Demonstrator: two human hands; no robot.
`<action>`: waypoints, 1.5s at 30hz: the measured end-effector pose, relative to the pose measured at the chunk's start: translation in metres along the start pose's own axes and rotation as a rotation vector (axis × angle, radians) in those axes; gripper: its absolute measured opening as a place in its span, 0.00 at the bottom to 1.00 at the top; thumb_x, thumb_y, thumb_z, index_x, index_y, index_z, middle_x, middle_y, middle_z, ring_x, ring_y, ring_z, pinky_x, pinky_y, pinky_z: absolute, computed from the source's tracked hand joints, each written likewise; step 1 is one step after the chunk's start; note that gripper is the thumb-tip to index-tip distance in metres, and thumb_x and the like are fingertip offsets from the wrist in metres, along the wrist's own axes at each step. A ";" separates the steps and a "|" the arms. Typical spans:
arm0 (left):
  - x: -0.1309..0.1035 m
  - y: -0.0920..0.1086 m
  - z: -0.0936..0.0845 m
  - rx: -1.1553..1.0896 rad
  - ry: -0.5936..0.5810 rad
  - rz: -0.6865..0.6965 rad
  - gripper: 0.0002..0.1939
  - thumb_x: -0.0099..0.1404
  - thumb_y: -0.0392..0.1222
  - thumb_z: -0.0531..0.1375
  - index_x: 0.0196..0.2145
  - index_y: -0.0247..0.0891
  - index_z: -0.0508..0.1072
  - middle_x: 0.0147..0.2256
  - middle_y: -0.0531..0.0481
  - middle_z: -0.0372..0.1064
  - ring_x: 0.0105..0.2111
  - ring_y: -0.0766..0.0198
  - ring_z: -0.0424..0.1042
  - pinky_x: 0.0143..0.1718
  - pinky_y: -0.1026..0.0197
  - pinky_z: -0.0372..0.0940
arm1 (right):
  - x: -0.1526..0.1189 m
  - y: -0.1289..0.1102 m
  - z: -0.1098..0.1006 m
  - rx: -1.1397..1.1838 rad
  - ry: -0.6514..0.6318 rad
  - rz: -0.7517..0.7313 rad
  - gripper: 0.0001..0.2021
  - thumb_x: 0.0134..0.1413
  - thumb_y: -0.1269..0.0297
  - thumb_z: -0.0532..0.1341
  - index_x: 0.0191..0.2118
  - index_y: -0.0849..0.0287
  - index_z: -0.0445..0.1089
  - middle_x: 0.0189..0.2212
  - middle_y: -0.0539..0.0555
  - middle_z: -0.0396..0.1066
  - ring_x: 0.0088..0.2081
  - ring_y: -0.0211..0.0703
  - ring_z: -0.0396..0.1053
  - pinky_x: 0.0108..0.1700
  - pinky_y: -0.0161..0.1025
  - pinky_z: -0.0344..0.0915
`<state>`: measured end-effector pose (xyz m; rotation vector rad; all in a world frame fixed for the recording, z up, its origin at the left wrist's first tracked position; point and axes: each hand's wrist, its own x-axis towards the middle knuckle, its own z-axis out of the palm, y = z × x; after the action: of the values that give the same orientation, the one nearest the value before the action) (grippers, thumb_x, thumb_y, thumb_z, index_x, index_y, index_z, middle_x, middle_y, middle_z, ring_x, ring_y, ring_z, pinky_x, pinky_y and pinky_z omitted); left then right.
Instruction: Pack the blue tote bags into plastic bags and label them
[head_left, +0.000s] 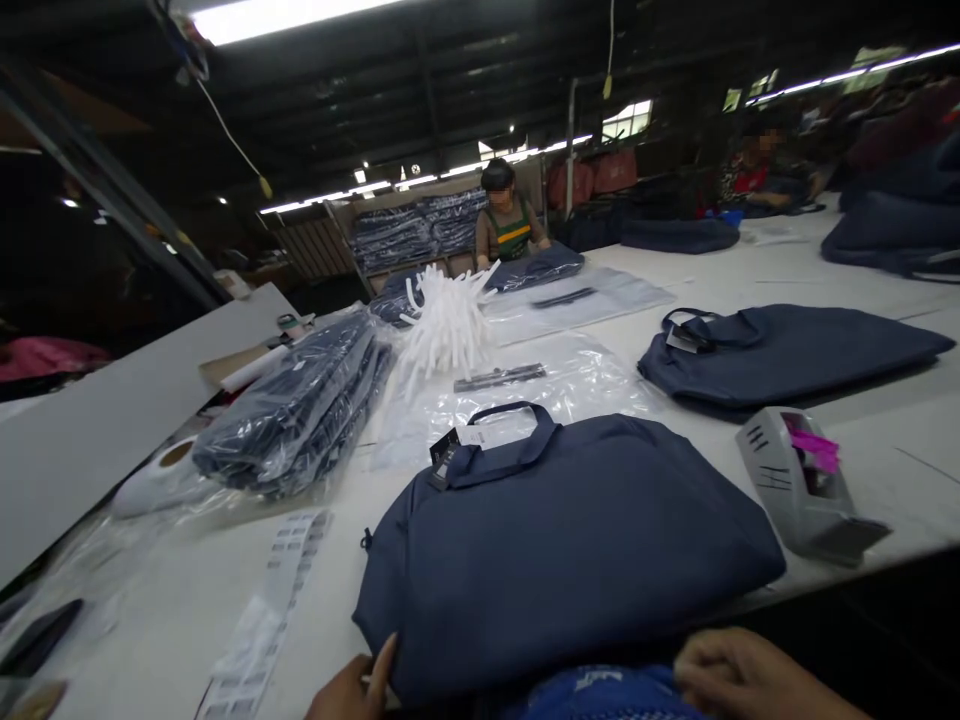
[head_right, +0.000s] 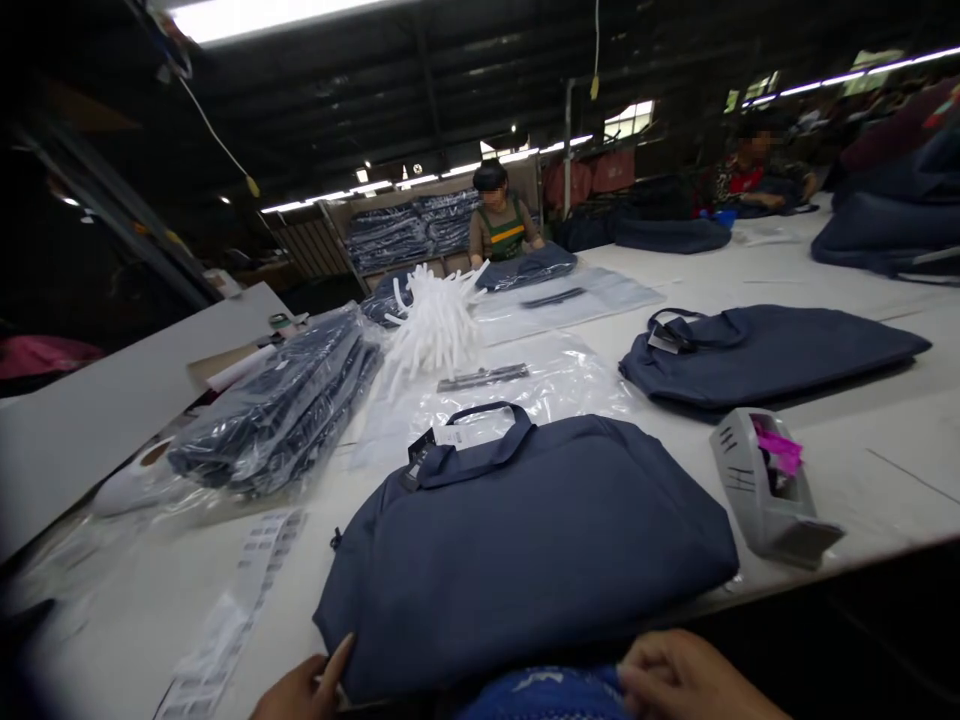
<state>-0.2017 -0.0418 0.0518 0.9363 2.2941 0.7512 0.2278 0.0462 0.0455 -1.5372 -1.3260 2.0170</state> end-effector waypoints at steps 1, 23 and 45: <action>-0.002 0.004 -0.009 0.133 -0.007 -0.007 0.15 0.58 0.55 0.61 0.34 0.43 0.77 0.26 0.46 0.75 0.37 0.46 0.77 0.43 0.48 0.70 | -0.011 -0.010 -0.001 -0.137 -0.060 -0.061 0.15 0.48 0.50 0.67 0.26 0.58 0.77 0.26 0.57 0.77 0.29 0.47 0.74 0.31 0.38 0.70; 0.092 0.158 0.111 0.620 -0.185 1.063 0.15 0.69 0.42 0.52 0.51 0.40 0.72 0.42 0.42 0.72 0.43 0.55 0.71 0.47 0.52 0.67 | 0.198 -0.072 0.038 -0.806 0.477 -1.350 0.26 0.61 0.73 0.55 0.64 0.50 0.59 0.62 0.57 0.62 0.64 0.51 0.57 0.65 0.57 0.54; 0.196 0.226 0.091 1.237 -0.275 1.532 0.37 0.63 0.22 0.52 0.63 0.55 0.58 0.69 0.45 0.41 0.68 0.48 0.38 0.64 0.32 0.43 | 0.213 -0.071 0.032 -0.617 0.348 -1.417 0.13 0.53 0.73 0.56 0.41 0.56 0.76 0.29 0.54 0.75 0.33 0.44 0.72 0.48 0.45 0.69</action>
<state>-0.1617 0.2660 0.0857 3.1041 1.2010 -0.5314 0.0944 0.2145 -0.0289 -0.5627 -2.0435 0.4692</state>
